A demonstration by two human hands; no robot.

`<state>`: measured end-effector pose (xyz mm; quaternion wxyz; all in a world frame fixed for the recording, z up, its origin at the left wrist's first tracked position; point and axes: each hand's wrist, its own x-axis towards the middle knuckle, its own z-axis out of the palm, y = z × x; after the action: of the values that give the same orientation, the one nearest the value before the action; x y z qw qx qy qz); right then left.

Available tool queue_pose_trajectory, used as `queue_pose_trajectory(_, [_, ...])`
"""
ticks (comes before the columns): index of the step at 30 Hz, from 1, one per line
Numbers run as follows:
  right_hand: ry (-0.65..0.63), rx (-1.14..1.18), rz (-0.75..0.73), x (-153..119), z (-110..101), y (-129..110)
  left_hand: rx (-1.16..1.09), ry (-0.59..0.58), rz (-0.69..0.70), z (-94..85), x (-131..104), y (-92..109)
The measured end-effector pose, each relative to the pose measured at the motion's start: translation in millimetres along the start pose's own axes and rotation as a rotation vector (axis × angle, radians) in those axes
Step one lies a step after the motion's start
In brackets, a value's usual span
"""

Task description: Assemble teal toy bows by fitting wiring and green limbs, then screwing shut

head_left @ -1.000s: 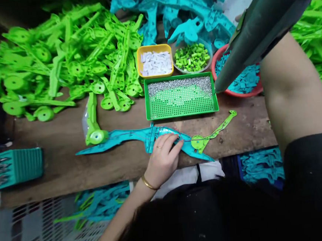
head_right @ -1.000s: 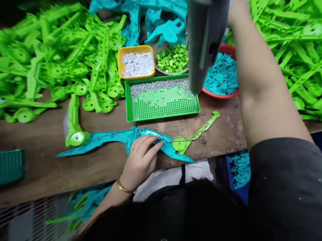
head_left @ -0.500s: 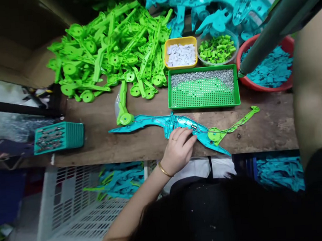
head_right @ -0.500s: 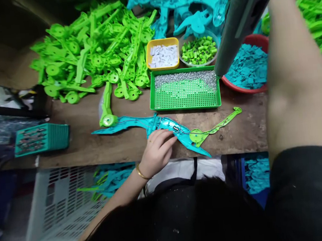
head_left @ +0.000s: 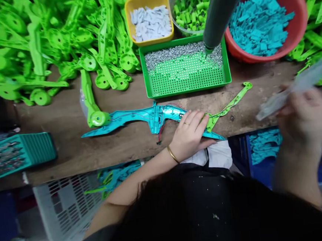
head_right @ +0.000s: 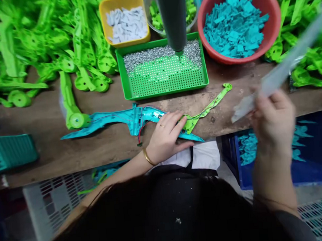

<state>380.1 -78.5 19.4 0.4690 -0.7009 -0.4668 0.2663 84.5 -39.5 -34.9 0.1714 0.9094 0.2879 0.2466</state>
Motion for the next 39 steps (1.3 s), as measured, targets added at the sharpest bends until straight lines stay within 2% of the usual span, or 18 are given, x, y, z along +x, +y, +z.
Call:
queue_pose_trajectory(3, [-0.042,0.324,0.383,-23.4,29.7,0.8,0.052,-0.02,-0.007,9.9,0.4,0.2])
queue_pose_trajectory(4, [-0.079,0.369,0.463,-29.4,40.0,0.0,0.067,-0.013,-0.007,12.3,-0.1,0.3])
queue_pose_trajectory(7, [-0.167,0.366,0.531,-38.5,61.8,-3.8,0.091,0.013,-0.002,15.2,-1.3,0.3])
queue_pose_trajectory(10, [-0.211,0.337,0.592,-39.1,67.8,-6.9,0.074,0.026,-0.019,14.8,-1.4,0.7])
queue_pose_trajectory(15, [-0.226,0.299,0.625,-40.4,66.0,-7.0,0.054,0.044,-0.036,15.0,-0.7,2.5])
queue_pose_trajectory(20, [-0.232,0.225,0.608,-40.6,66.4,-6.5,0.052,0.015,-0.058,15.9,-1.3,2.9])
queue_pose_trajectory(28, [-0.261,0.162,0.68,-35.0,64.2,-11.2,0.033,-0.008,-0.048,16.4,-2.5,-1.8])
queue_pose_trajectory(39, [-0.262,0.149,0.678,-31.4,65.8,-15.4,0.077,0.051,-0.021,14.4,-0.5,-0.2])
